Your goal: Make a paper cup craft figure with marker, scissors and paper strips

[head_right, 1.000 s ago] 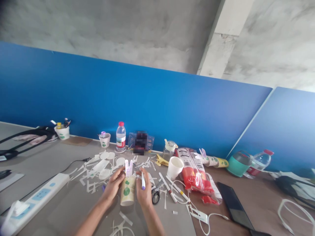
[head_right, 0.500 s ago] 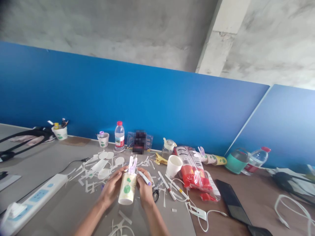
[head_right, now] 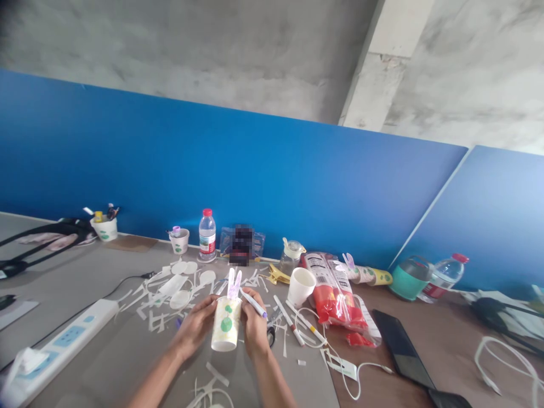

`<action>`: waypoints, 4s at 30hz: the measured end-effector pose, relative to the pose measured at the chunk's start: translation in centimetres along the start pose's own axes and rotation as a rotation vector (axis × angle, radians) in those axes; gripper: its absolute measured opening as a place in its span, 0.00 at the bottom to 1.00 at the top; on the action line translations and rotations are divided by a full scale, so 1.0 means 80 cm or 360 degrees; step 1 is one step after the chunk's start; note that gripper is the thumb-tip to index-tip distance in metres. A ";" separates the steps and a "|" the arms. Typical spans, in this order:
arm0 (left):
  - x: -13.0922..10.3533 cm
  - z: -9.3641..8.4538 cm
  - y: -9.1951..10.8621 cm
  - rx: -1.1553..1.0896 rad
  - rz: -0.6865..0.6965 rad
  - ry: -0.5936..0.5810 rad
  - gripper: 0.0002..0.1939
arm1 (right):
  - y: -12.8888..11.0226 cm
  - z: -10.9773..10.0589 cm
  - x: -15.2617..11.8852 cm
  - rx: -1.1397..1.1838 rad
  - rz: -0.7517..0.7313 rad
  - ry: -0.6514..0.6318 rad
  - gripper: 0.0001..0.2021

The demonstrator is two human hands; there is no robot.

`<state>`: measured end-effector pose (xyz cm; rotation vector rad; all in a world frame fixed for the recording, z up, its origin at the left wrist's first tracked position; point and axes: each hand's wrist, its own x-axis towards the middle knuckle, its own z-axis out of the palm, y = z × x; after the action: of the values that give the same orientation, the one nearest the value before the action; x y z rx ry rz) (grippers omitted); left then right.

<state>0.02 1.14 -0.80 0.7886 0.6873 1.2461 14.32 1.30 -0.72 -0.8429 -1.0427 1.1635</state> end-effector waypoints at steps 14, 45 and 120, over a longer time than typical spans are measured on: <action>0.020 -0.024 0.007 0.0083 0.0499 0.0763 0.20 | 0.034 -0.021 0.006 -0.1466 -0.0894 0.0161 0.25; 0.010 -0.018 0.003 0.0732 0.0365 0.0714 0.29 | 0.024 -0.017 0.000 -0.1204 -0.0798 -0.0053 0.14; 0.016 -0.032 0.015 0.0715 0.0743 0.0988 0.15 | 0.042 -0.020 -0.002 -0.2141 -0.0705 0.0023 0.37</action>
<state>-2.50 2.88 -1.29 0.9670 1.3741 1.8238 14.79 1.81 -4.37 -1.4975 -1.8854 -0.0677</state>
